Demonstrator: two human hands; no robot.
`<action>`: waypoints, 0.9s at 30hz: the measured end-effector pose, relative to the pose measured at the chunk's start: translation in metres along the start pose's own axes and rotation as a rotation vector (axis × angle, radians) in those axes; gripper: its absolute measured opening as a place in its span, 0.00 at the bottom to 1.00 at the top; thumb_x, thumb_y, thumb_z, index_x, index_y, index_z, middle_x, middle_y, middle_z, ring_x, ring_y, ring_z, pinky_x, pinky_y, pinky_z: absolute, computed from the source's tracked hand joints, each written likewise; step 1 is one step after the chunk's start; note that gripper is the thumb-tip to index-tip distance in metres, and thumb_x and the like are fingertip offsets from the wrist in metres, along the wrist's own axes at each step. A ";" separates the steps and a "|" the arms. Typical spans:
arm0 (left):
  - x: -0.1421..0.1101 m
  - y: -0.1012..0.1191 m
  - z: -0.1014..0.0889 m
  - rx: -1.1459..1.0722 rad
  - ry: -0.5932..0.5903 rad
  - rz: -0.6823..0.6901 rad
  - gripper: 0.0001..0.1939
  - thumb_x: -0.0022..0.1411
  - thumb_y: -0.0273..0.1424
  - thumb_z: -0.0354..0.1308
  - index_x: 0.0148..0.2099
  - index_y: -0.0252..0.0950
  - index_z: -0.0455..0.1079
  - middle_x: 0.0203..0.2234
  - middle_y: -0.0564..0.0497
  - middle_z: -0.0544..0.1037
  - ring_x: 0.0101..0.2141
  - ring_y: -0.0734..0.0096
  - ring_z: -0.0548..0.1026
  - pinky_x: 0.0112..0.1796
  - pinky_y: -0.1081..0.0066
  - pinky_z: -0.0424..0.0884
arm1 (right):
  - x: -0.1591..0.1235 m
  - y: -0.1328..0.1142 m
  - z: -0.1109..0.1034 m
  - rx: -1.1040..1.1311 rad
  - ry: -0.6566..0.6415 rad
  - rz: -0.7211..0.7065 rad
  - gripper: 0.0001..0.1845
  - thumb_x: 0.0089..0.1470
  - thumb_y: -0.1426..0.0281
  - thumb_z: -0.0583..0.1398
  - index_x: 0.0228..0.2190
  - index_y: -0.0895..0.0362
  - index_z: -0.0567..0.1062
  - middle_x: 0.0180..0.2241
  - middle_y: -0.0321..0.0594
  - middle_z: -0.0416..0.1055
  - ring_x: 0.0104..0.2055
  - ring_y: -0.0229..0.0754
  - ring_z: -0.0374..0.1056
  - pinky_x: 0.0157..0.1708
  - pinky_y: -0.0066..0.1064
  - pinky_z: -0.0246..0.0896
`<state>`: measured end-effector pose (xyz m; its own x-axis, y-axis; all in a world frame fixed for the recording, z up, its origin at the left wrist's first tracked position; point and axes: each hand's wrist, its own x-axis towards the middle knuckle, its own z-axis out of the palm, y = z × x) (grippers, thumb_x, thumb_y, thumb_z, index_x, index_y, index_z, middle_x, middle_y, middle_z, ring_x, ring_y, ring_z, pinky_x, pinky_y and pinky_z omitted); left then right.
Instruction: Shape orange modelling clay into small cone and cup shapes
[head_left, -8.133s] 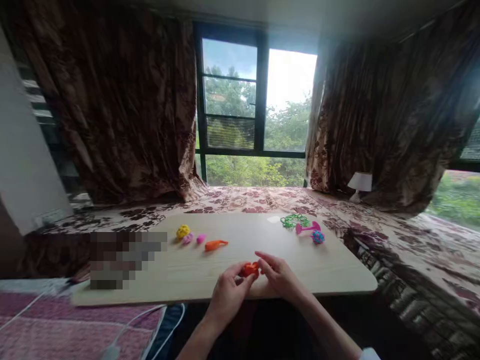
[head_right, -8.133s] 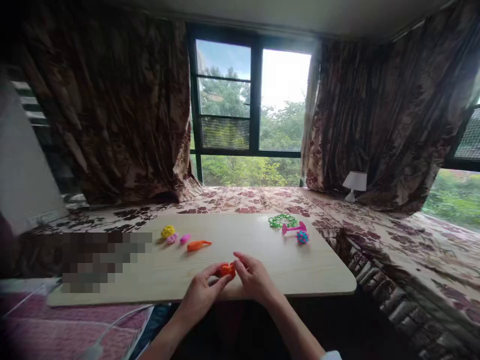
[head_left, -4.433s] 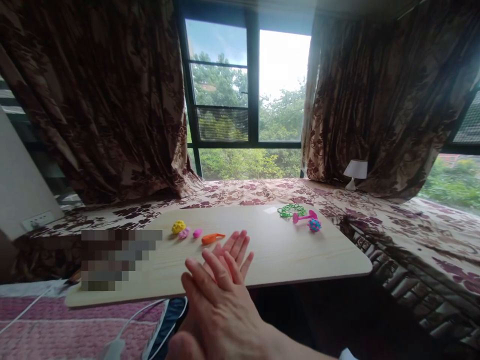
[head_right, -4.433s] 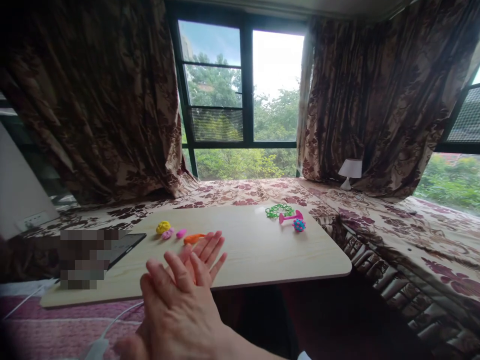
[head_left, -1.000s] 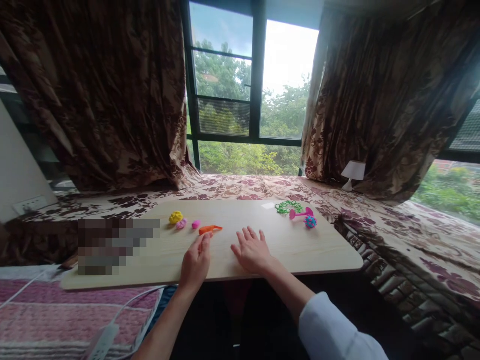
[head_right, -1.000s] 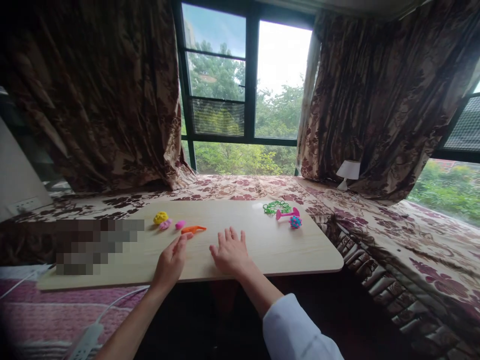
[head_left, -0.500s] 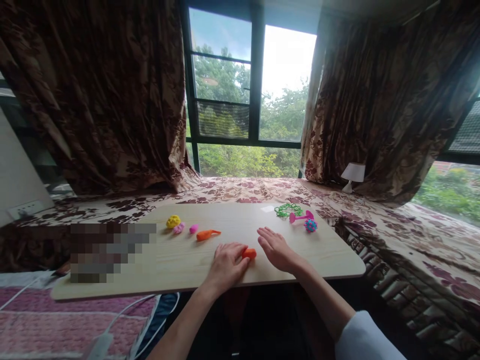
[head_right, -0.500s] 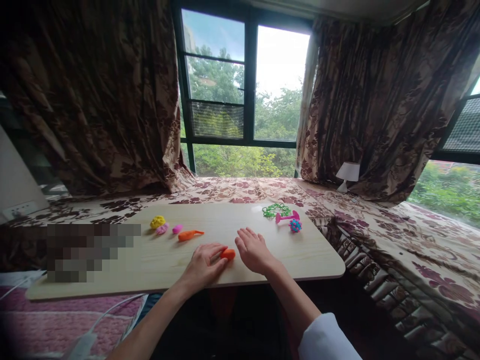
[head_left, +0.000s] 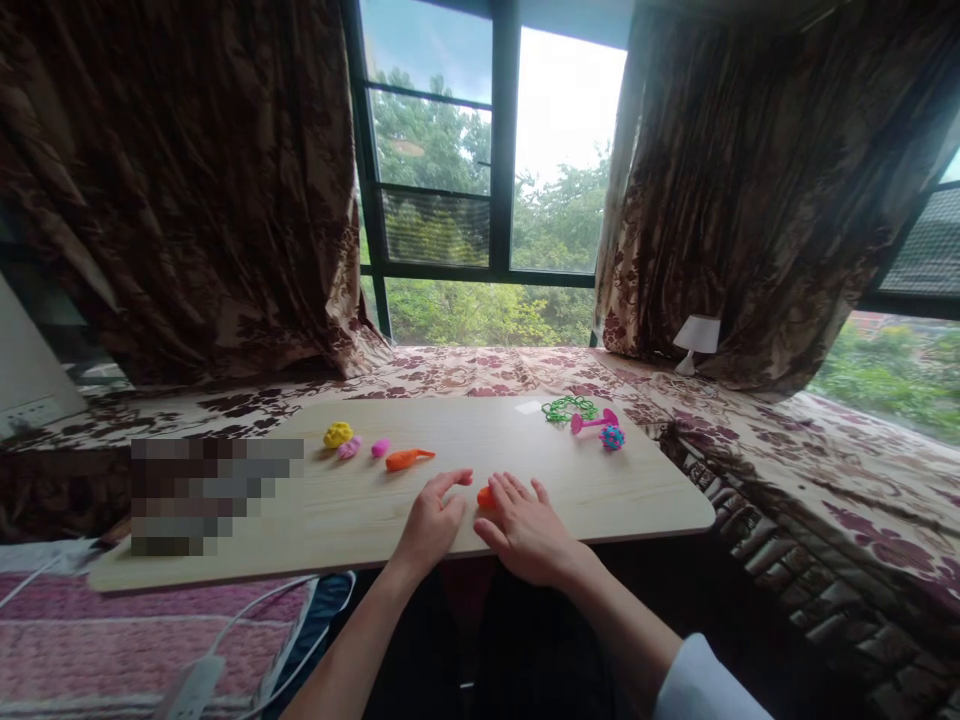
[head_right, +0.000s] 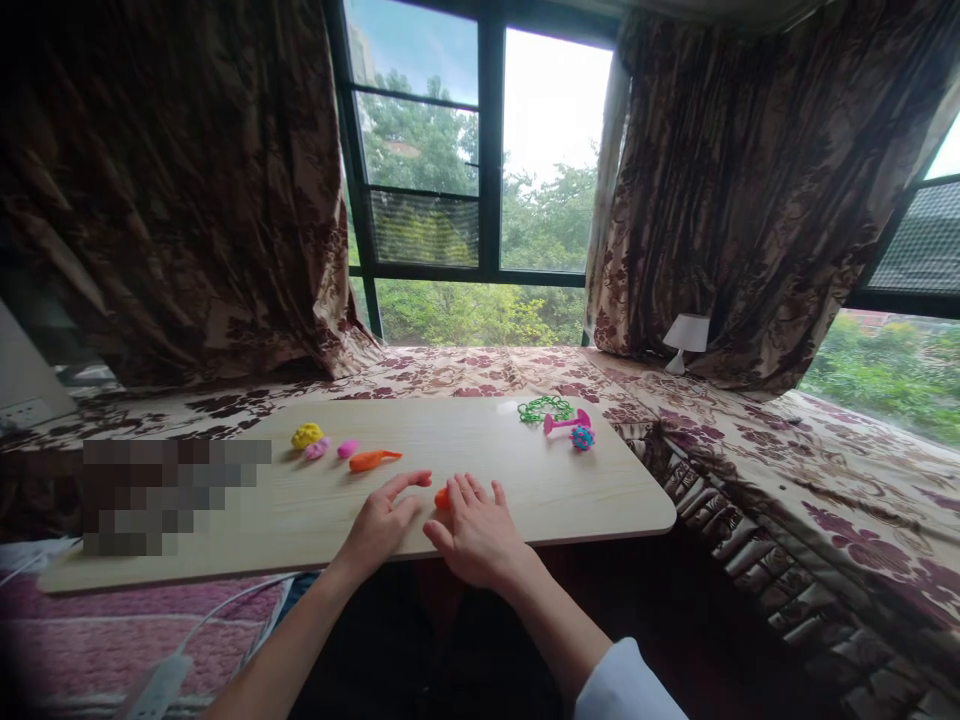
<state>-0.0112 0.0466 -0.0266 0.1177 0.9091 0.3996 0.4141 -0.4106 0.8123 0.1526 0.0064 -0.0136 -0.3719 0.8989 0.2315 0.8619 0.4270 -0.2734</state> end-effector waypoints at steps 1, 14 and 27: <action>0.001 0.000 -0.001 -0.004 0.025 -0.008 0.19 0.49 0.25 0.46 0.44 0.36 0.68 0.40 0.50 0.74 0.46 0.67 0.68 0.51 0.65 0.57 | 0.007 0.001 -0.001 0.009 -0.021 0.009 0.35 0.56 0.52 0.39 0.57 0.62 0.49 0.59 0.48 0.45 0.61 0.47 0.37 0.56 0.45 0.29; 0.000 -0.003 -0.002 -0.047 0.077 -0.028 0.19 0.51 0.26 0.46 0.46 0.34 0.67 0.38 0.49 0.75 0.44 0.67 0.69 0.49 0.65 0.58 | -0.022 -0.009 0.007 -0.005 0.021 -0.012 0.38 0.54 0.49 0.42 0.58 0.60 0.44 0.60 0.46 0.40 0.61 0.45 0.35 0.57 0.43 0.25; 0.000 -0.003 0.000 0.063 0.055 0.017 0.16 0.52 0.27 0.47 0.42 0.37 0.68 0.41 0.51 0.73 0.46 0.68 0.67 0.49 0.66 0.59 | -0.041 -0.008 0.005 -0.047 0.067 -0.061 0.39 0.53 0.49 0.44 0.59 0.58 0.42 0.60 0.43 0.41 0.62 0.44 0.34 0.58 0.43 0.23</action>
<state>-0.0128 0.0472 -0.0287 0.0763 0.8962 0.4371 0.4685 -0.4192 0.7777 0.1593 -0.0337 -0.0259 -0.4020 0.8619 0.3090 0.8538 0.4748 -0.2134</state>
